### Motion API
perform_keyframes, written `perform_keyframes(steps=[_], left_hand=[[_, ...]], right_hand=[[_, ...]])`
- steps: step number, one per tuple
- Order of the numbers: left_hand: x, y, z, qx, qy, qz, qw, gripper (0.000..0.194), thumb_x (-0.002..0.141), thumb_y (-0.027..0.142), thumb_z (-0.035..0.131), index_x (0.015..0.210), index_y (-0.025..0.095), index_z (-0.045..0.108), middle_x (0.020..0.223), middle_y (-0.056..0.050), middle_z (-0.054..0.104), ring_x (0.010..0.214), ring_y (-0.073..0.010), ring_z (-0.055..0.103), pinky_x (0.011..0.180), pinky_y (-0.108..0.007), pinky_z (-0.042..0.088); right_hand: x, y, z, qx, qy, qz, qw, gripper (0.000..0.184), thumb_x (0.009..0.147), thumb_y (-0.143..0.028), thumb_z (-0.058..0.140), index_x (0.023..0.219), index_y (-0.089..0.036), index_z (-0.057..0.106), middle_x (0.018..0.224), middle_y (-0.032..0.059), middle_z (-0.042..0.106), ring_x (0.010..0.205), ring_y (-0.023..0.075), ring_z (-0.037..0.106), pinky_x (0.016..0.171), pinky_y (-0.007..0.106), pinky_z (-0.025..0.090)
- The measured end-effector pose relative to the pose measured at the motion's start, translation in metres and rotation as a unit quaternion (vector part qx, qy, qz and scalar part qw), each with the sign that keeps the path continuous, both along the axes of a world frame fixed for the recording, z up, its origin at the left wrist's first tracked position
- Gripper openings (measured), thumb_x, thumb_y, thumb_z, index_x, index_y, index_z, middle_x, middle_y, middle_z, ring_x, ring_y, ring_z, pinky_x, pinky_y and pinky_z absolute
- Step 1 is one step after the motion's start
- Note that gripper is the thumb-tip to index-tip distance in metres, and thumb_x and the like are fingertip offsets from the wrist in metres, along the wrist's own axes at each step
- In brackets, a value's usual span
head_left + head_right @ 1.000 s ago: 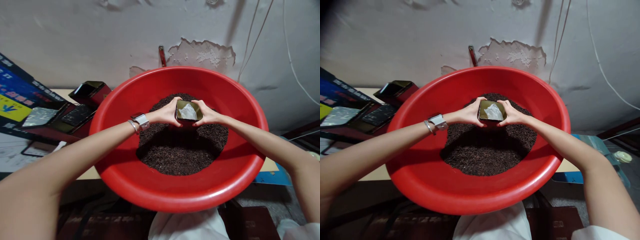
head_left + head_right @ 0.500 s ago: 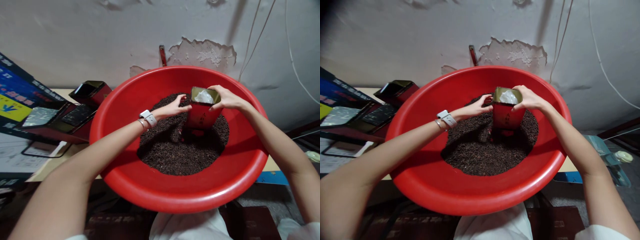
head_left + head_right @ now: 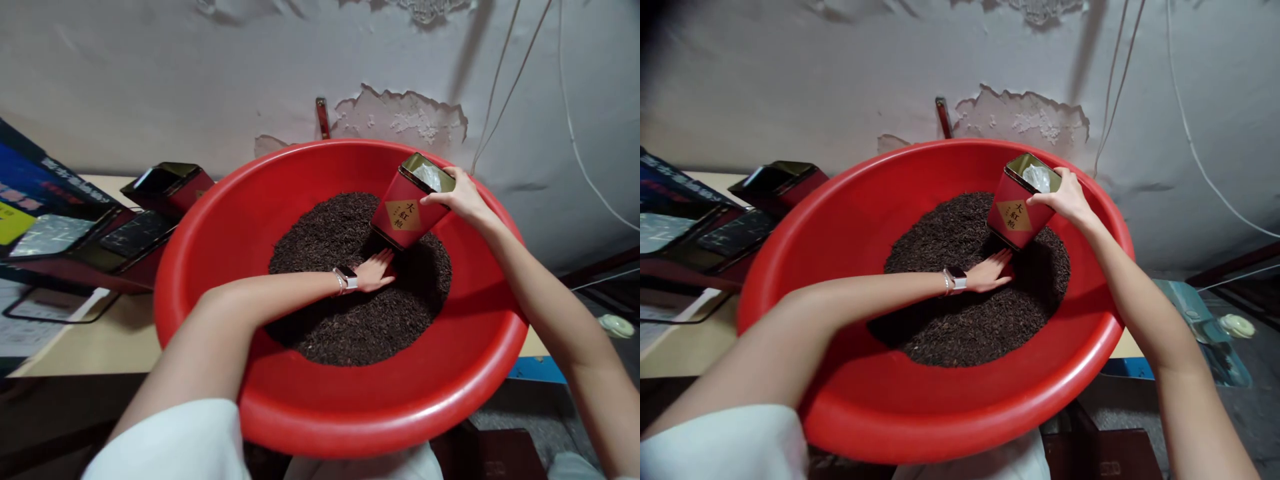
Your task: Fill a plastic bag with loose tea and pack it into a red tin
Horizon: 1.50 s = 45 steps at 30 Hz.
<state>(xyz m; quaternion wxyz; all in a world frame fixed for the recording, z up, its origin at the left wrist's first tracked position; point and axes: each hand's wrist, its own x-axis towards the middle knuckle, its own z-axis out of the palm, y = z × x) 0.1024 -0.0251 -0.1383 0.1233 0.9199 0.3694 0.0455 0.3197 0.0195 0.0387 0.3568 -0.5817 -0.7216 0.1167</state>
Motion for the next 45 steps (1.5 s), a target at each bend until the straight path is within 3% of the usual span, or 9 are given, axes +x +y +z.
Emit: perform_keyframes(steps=[7,14,18,24,28,33,38,41,45], left_hand=[[-0.002,0.005,-0.026,0.021,0.001,0.053,0.998,0.061,0.088,0.041,0.031,0.135,0.004,0.025,0.144,-0.019,0.024,0.133,-0.0242,0.022,0.109,-0.036,0.019],[-0.054,-0.006,-0.013,0.002,0.036,0.058,0.998,0.053,0.087,0.042,0.028,0.128,0.011,0.043,0.13,-0.016,0.047,0.12,-0.0277,0.044,0.098,-0.037,0.035],[-0.074,0.0,-0.005,-0.008,0.061,0.035,0.997,0.047,0.083,0.04,0.038,0.124,0.02,0.049,0.129,-0.009,0.051,0.117,-0.0282,0.045,0.099,-0.035,0.032],[-0.1,0.013,0.002,-0.039,0.147,0.033,0.988,0.053,0.077,0.036,0.044,0.122,0.009,0.049,0.124,-0.016,0.053,0.119,-0.027,0.044,0.104,-0.041,0.021],[-0.105,0.011,0.025,-0.075,0.183,0.017,0.98,0.048,0.075,0.032,0.048,0.119,0.012,0.052,0.123,-0.015,0.055,0.117,-0.0232,0.047,0.104,-0.036,0.023],[-0.095,0.018,0.082,-0.123,0.2,0.052,0.971,0.027,0.074,0.025,0.048,0.092,0.016,0.066,0.092,-0.009,0.069,0.08,-0.0206,0.063,0.076,-0.029,0.044],[-0.077,0.008,0.141,-0.033,0.088,0.207,0.974,0.038,0.084,0.032,0.033,0.106,0.012,0.058,0.102,-0.015,0.064,0.088,-0.0263,0.062,0.075,-0.034,0.045],[-0.068,-0.011,0.153,-0.027,-0.071,0.205,0.976,0.05,0.087,0.045,0.027,0.121,0.013,0.045,0.12,-0.015,0.054,0.107,-0.028,0.053,0.087,-0.038,0.042],[-0.066,-0.022,0.14,-0.057,-0.141,0.114,0.982,0.079,0.064,0.061,0.057,0.124,0.014,0.038,0.124,-0.015,0.045,0.114,-0.0317,0.044,0.092,-0.04,0.039]], right_hand=[[-0.002,-0.003,0.001,-0.036,0.07,-0.012,0.997,0.078,0.049,-0.045,0.071,0.117,-0.018,0.044,0.121,0.0134,0.045,0.113,0.0337,0.042,0.093,0.057,0.034],[-0.022,-0.011,-0.016,-0.101,0.117,0.115,0.981,0.074,0.054,-0.042,0.069,0.12,-0.02,0.041,0.125,0.0105,0.045,0.113,0.0285,0.044,0.096,0.05,0.035],[-0.036,-0.023,-0.025,-0.148,0.05,0.206,0.966,0.085,0.053,-0.041,0.071,0.127,-0.018,0.034,0.131,0.0115,0.039,0.118,0.028,0.04,0.099,0.046,0.034],[-0.046,-0.032,-0.038,-0.165,-0.062,0.251,0.952,0.091,0.052,-0.043,0.071,0.13,-0.022,0.03,0.128,0.011,0.035,0.119,0.0295,0.035,0.1,0.05,0.031],[-0.051,-0.028,-0.048,-0.099,-0.126,0.29,0.943,0.096,0.052,-0.044,0.071,0.134,-0.025,0.024,0.127,0.0101,0.03,0.121,0.0317,0.03,0.099,0.053,0.029],[-0.057,-0.026,-0.048,-0.082,-0.162,0.323,0.929,0.096,0.054,-0.046,0.071,0.135,-0.026,0.025,0.125,0.01,0.03,0.119,0.0317,0.032,0.099,0.053,0.031],[-0.061,-0.033,-0.039,-0.084,-0.148,0.374,0.912,0.088,0.056,-0.051,0.07,0.131,-0.025,0.032,0.121,0.009,0.038,0.116,0.0273,0.037,0.099,0.049,0.033],[-0.068,-0.039,-0.035,-0.04,-0.125,0.333,0.934,0.051,0.074,-0.05,0.055,0.117,-0.024,0.047,0.119,0.0083,0.043,0.114,0.0245,0.04,0.098,0.046,0.034],[-0.084,-0.05,-0.037,0.026,-0.153,0.274,0.949,0.032,0.076,-0.038,0.055,0.1,-0.017,0.056,0.103,0.0111,0.054,0.097,0.0235,0.049,0.087,0.041,0.041]])
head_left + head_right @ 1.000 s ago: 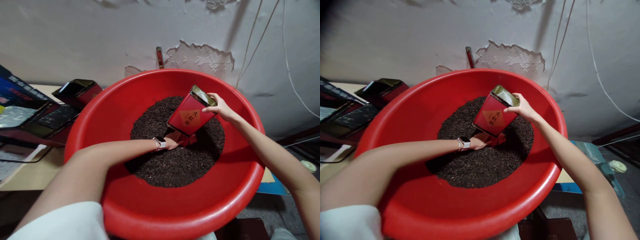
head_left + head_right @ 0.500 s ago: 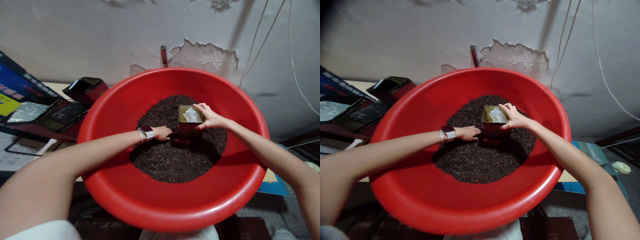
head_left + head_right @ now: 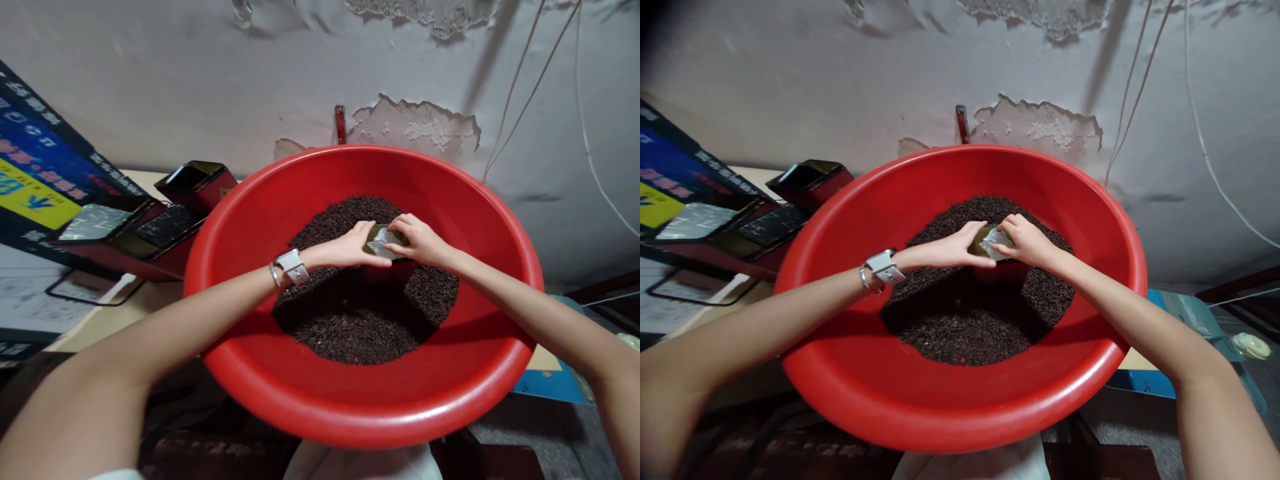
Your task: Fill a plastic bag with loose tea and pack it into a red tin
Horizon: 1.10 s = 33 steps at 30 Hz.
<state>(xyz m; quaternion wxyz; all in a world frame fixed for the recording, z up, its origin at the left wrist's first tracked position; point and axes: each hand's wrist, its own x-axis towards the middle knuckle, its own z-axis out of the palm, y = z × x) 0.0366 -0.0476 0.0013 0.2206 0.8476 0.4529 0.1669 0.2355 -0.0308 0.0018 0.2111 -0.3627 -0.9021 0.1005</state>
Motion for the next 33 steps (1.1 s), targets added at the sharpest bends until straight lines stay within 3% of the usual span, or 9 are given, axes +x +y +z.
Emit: perform_keyframes(steps=[3,7,12,16,20,24,27,29,33], left_hand=[[-0.004,0.005,-0.01,0.011,0.004,-0.031,0.999,0.087,0.05,0.055,0.07,0.12,0.013,0.04,0.115,-0.013,0.046,0.108,-0.0313,0.046,0.09,-0.042,0.04],[-0.007,0.008,-0.006,0.047,-0.027,-0.063,0.997,0.081,0.054,0.055,0.069,0.119,0.017,0.039,0.117,-0.011,0.043,0.111,-0.0289,0.042,0.093,-0.042,0.038],[0.005,-0.004,0.008,0.17,-0.158,-0.089,0.969,0.042,0.077,0.036,0.058,0.111,0.017,0.044,0.114,-0.01,0.047,0.109,-0.019,0.044,0.094,-0.034,0.036],[0.005,-0.007,0.018,0.195,-0.109,-0.134,0.965,0.011,0.08,0.027,0.052,0.082,0.016,0.054,0.083,-0.003,0.057,0.08,-0.0139,0.051,0.077,-0.028,0.04],[-0.006,-0.016,0.042,0.234,-0.01,-0.171,0.957,0.024,0.078,0.034,0.055,0.062,0.016,0.056,0.055,0.005,0.052,0.059,-0.0087,0.047,0.082,-0.031,0.03],[-0.009,-0.032,0.056,0.26,0.08,-0.167,0.948,0.04,0.087,0.04,0.042,0.06,0.018,0.062,0.052,0.004,0.056,0.054,-0.0071,0.046,0.075,-0.031,0.026],[-0.006,-0.038,0.047,0.282,0.2,-0.114,0.932,0.041,0.091,0.033,0.035,0.069,0.017,0.065,0.053,-0.001,0.061,0.051,-0.01,0.05,0.072,-0.032,0.026],[-0.004,-0.039,0.039,0.263,0.281,-0.053,0.921,0.033,0.089,0.035,0.041,0.084,0.014,0.065,0.056,-0.005,0.063,0.053,-0.0141,0.055,0.072,-0.033,0.028],[-0.005,-0.041,0.029,0.189,0.361,0.024,0.913,0.059,0.08,0.051,0.05,0.118,0.006,0.049,0.071,-0.013,0.066,0.068,-0.0252,0.062,0.071,-0.036,0.033]], right_hand=[[-0.008,-0.007,0.002,-0.067,-0.024,-0.04,0.997,0.032,0.07,-0.023,0.059,0.1,-0.014,0.055,0.086,0.0079,0.06,0.076,0.0189,0.054,0.071,0.033,0.044],[-0.001,-0.006,0.017,-0.145,0.076,-0.056,0.985,0.012,0.065,-0.018,0.058,0.076,-0.016,0.053,0.067,-0.0014,0.054,0.061,0.0113,0.048,0.058,0.025,0.038],[0.01,-0.006,0.035,-0.111,0.229,-0.02,0.967,0.027,0.063,-0.031,0.068,0.064,-0.017,0.045,0.072,-0.0015,0.049,0.067,0.0104,0.046,0.063,0.026,0.039],[0.013,-0.018,0.049,-0.155,0.263,0.075,0.949,0.037,0.067,-0.039,0.065,0.055,-0.016,0.04,0.08,0.0022,0.054,0.073,0.0112,0.049,0.066,0.026,0.04],[0.02,-0.028,0.065,-0.228,0.107,0.057,0.966,0.041,0.082,-0.048,0.045,0.057,-0.015,0.045,0.055,-0.0014,0.048,0.052,0.0077,0.042,0.051,0.022,0.033],[0.02,-0.034,0.068,-0.105,-0.139,-0.026,0.984,0.045,0.089,-0.041,0.033,0.062,-0.014,0.057,0.048,0.0009,0.047,0.047,0.0084,0.043,0.051,0.024,0.029],[0.015,-0.041,0.063,0.008,-0.308,-0.11,0.945,0.032,0.084,-0.036,0.046,0.066,-0.015,0.062,0.056,0.0061,0.054,0.053,0.0136,0.052,0.052,0.026,0.029],[0.012,-0.047,0.061,0.029,-0.352,-0.148,0.924,0.024,0.079,-0.037,0.054,0.077,-0.016,0.063,0.067,0.0097,0.06,0.061,0.0188,0.057,0.053,0.027,0.032],[0.013,-0.051,0.056,0.063,-0.323,-0.17,0.929,0.046,0.071,-0.041,0.064,0.107,-0.014,0.054,0.091,0.0151,0.06,0.082,0.0258,0.059,0.058,0.029,0.04]])
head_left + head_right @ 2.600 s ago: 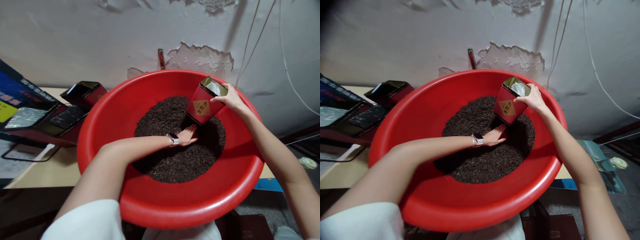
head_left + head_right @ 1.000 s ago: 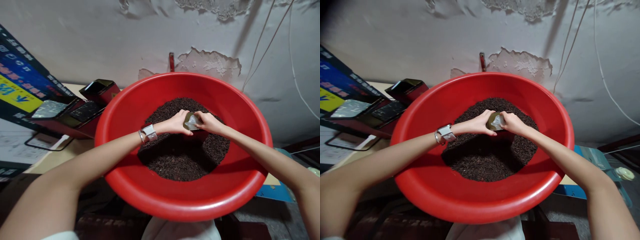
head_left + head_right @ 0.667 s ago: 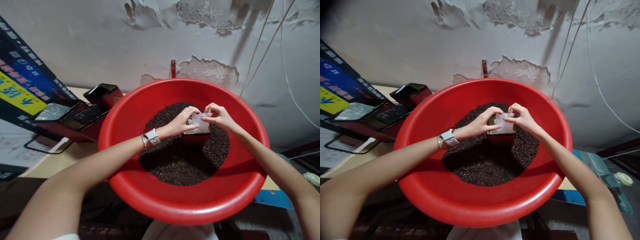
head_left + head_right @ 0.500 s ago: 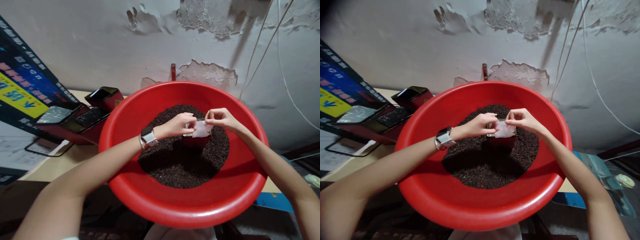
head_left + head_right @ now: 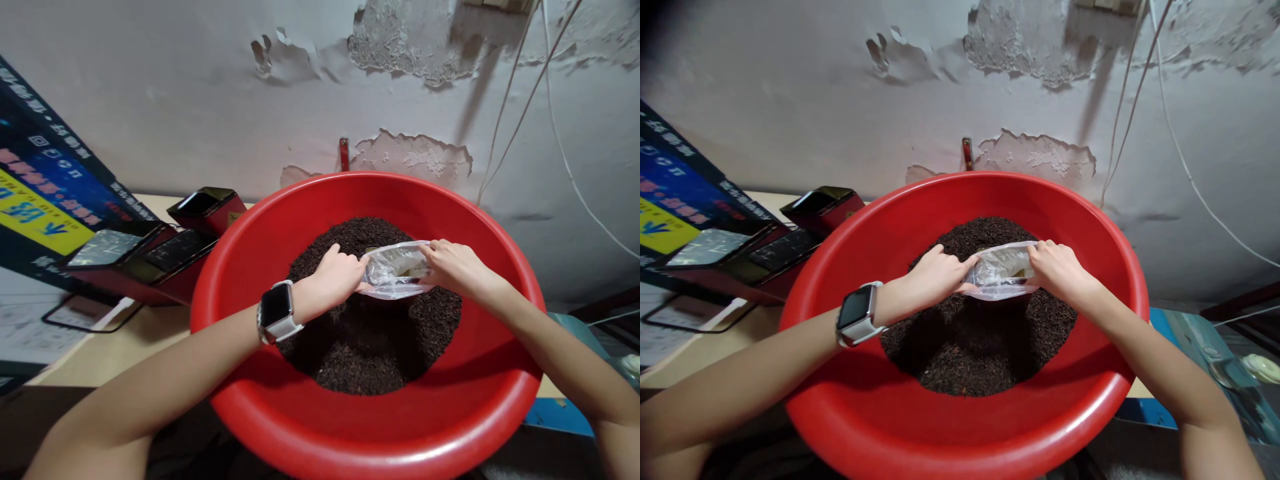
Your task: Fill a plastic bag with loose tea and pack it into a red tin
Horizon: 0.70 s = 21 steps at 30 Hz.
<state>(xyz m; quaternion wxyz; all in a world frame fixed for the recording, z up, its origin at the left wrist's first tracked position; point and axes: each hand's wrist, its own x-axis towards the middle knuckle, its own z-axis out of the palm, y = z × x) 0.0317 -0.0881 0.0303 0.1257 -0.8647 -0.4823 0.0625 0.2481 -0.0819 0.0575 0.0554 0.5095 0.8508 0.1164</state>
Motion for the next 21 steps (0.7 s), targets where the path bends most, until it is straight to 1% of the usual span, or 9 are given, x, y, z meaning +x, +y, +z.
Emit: perform_keyframes(steps=[3,7,10,12,14,16,18,20,21], left_hand=[[-0.001,0.004,-0.004,-0.01,-0.021,0.0,1.0,0.074,0.077,0.054,0.052,0.13,0.006,0.035,0.09,-0.017,0.064,0.085,-0.0293,0.06,0.07,-0.035,0.037],[-0.003,0.017,-0.011,-0.04,-0.063,-0.007,0.997,0.074,0.076,0.048,0.058,0.133,0.01,0.029,0.119,-0.019,0.052,0.105,-0.0292,0.051,0.076,-0.034,0.04],[-0.01,0.03,-0.017,-0.086,-0.124,-0.012,0.988,0.082,0.073,0.051,0.059,0.137,0.016,0.022,0.124,-0.015,0.049,0.11,-0.0272,0.049,0.08,-0.032,0.042],[-0.016,0.037,-0.02,-0.114,-0.167,-0.027,0.979,0.088,0.071,0.051,0.06,0.14,0.019,0.015,0.126,-0.012,0.049,0.111,-0.0257,0.049,0.084,-0.03,0.04],[-0.02,0.043,-0.022,-0.138,-0.191,-0.032,0.971,0.092,0.071,0.049,0.06,0.141,0.022,0.008,0.124,-0.01,0.053,0.109,-0.0249,0.052,0.085,-0.029,0.04],[-0.023,0.048,-0.024,-0.158,-0.205,-0.016,0.966,0.094,0.069,0.045,0.061,0.142,0.023,0.006,0.12,-0.009,0.057,0.103,-0.0252,0.056,0.082,-0.029,0.042],[-0.025,0.053,-0.027,-0.173,-0.236,-0.004,0.956,0.095,0.067,0.041,0.063,0.142,0.025,0.007,0.119,-0.007,0.058,0.102,-0.0253,0.058,0.082,-0.029,0.042],[-0.027,0.057,-0.03,-0.188,-0.289,-0.012,0.939,0.095,0.063,0.037,0.065,0.141,0.028,0.011,0.124,-0.004,0.055,0.107,-0.0246,0.055,0.087,-0.03,0.041],[-0.028,0.059,-0.032,-0.197,-0.315,-0.018,0.928,0.096,0.062,0.035,0.066,0.141,0.028,0.012,0.127,-0.003,0.053,0.109,-0.0242,0.053,0.09,-0.031,0.04]], right_hand=[[0.004,0.008,-0.011,-0.02,0.023,-0.013,0.999,0.062,0.066,-0.044,0.068,0.115,-0.013,0.046,0.1,0.0164,0.056,0.09,0.0286,0.057,0.062,0.031,0.044],[0.011,0.032,-0.031,-0.11,0.063,-0.002,0.992,0.076,0.059,-0.045,0.072,0.12,-0.013,0.041,0.11,0.0182,0.051,0.097,0.0313,0.055,0.073,0.037,0.046],[0.017,0.048,-0.04,-0.134,0.143,0.057,0.979,0.085,0.057,-0.046,0.072,0.126,-0.012,0.036,0.118,0.0186,0.048,0.107,0.0314,0.05,0.084,0.04,0.043],[0.02,0.055,-0.04,-0.14,0.204,0.098,0.964,0.086,0.057,-0.046,0.072,0.127,-0.012,0.036,0.119,0.0165,0.049,0.11,0.0288,0.048,0.09,0.04,0.041],[0.021,0.059,-0.039,-0.15,0.257,0.11,0.948,0.085,0.055,-0.046,0.073,0.126,-0.013,0.039,0.119,0.0142,0.052,0.109,0.0262,0.049,0.092,0.038,0.04],[0.021,0.061,-0.037,-0.174,0.307,0.094,0.931,0.085,0.053,-0.045,0.074,0.125,-0.013,0.041,0.118,0.0126,0.053,0.104,0.0238,0.052,0.089,0.036,0.043],[0.02,0.063,-0.038,-0.215,0.365,0.055,0.904,0.084,0.054,-0.046,0.074,0.124,-0.015,0.042,0.114,0.0108,0.055,0.092,0.0204,0.056,0.078,0.033,0.048],[0.018,0.065,-0.043,-0.263,0.438,0.0,0.86,0.072,0.062,-0.051,0.067,0.122,-0.017,0.043,0.101,0.0083,0.059,0.073,0.0151,0.058,0.06,0.029,0.049],[0.017,0.067,-0.047,-0.285,0.478,-0.03,0.831,0.063,0.068,-0.054,0.06,0.116,-0.016,0.046,0.09,0.0063,0.06,0.063,0.0124,0.055,0.052,0.026,0.046]])
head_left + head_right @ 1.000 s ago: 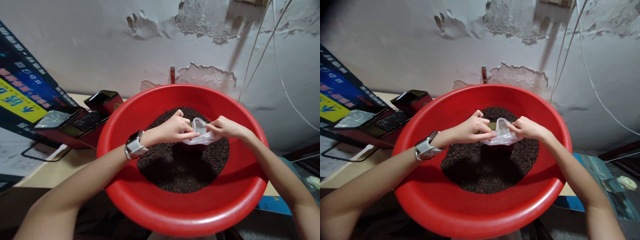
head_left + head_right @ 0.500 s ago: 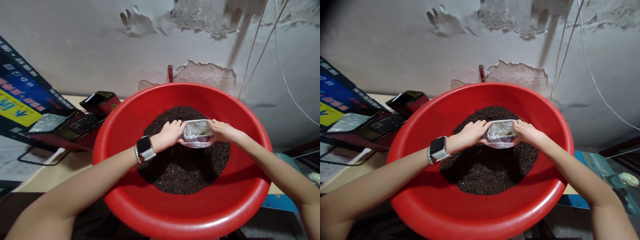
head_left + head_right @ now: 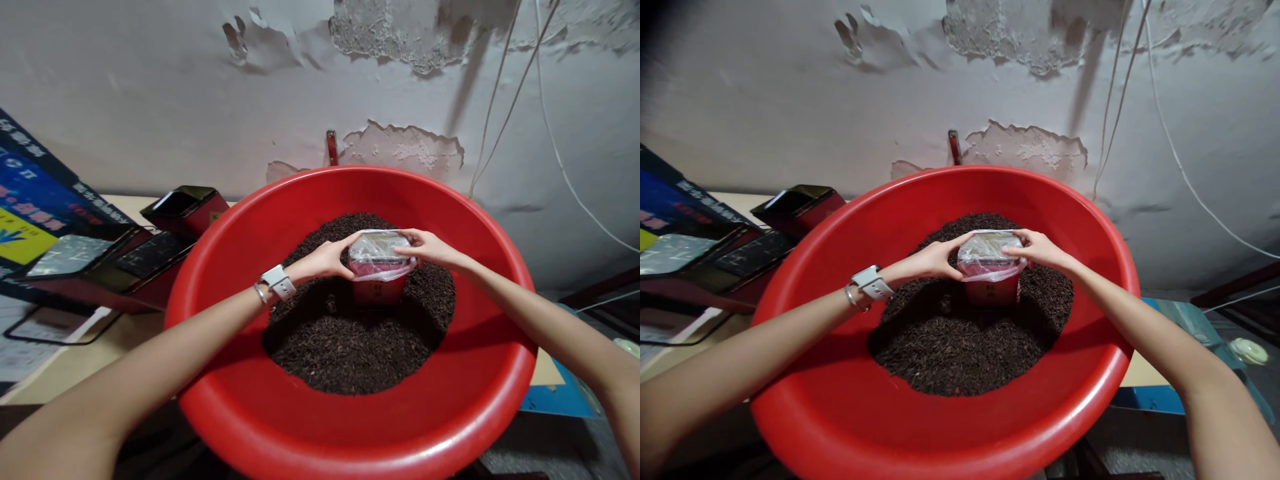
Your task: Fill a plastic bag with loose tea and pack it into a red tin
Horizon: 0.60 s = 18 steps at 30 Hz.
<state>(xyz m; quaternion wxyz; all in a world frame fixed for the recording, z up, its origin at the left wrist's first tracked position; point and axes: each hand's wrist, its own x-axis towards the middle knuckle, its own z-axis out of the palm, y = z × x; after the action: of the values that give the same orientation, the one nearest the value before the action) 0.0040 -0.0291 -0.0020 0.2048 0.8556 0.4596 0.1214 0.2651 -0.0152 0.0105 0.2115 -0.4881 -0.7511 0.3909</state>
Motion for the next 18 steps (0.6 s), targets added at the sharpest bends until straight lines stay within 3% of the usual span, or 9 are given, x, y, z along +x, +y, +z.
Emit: perform_keyframes(steps=[2,4,8,13,18], left_hand=[[-0.001,0.002,-0.004,-0.022,-0.043,-0.001,0.999,0.098,0.058,0.032,0.068,0.14,0.029,0.015,0.127,-0.002,0.053,0.111,-0.0242,0.052,0.092,-0.032,0.039],[-0.002,0.001,-0.007,-0.044,-0.074,-0.001,0.996,0.099,0.055,0.029,0.07,0.14,0.028,0.018,0.125,-0.002,0.055,0.111,-0.0246,0.052,0.093,-0.034,0.039],[-0.003,0.001,-0.008,-0.092,-0.143,-0.011,0.985,0.096,0.054,0.025,0.07,0.138,0.027,0.023,0.126,-0.004,0.054,0.114,-0.0244,0.049,0.097,-0.037,0.036],[-0.003,0.007,-0.002,-0.184,-0.248,-0.026,0.951,0.092,0.053,0.019,0.072,0.135,0.022,0.029,0.132,-0.007,0.047,0.121,-0.0227,0.043,0.103,-0.038,0.032],[-0.002,0.008,-0.002,-0.226,-0.28,-0.016,0.933,0.095,0.05,0.016,0.074,0.134,0.019,0.028,0.134,-0.012,0.044,0.122,-0.0232,0.042,0.102,-0.039,0.033]], right_hand=[[-0.001,0.003,-0.01,-0.067,0.07,-0.045,0.994,0.046,0.077,-0.056,0.048,0.095,-0.014,0.052,0.065,0.0008,0.053,0.047,0.0079,0.045,0.042,0.022,0.037],[-0.001,0.006,-0.021,-0.11,0.115,-0.065,0.985,0.043,0.08,-0.056,0.043,0.072,-0.015,0.049,0.05,-0.0037,0.041,0.04,0.0051,0.034,0.037,0.02,0.027],[-0.002,0.006,-0.035,-0.122,0.159,-0.08,0.976,0.043,0.078,-0.057,0.045,0.061,-0.017,0.041,0.043,-0.0057,0.034,0.037,0.0039,0.023,0.037,0.021,0.014],[-0.005,0.003,-0.034,-0.089,0.177,-0.07,0.978,0.031,0.072,-0.045,0.054,0.076,-0.015,0.053,0.051,-0.0062,0.04,0.044,0.0042,0.029,0.043,0.019,0.02],[-0.002,0.009,-0.035,0.016,0.084,-0.055,0.995,0.031,0.073,-0.039,0.047,0.083,-0.012,0.059,0.062,-0.0011,0.052,0.053,0.0076,0.041,0.051,0.022,0.033]])
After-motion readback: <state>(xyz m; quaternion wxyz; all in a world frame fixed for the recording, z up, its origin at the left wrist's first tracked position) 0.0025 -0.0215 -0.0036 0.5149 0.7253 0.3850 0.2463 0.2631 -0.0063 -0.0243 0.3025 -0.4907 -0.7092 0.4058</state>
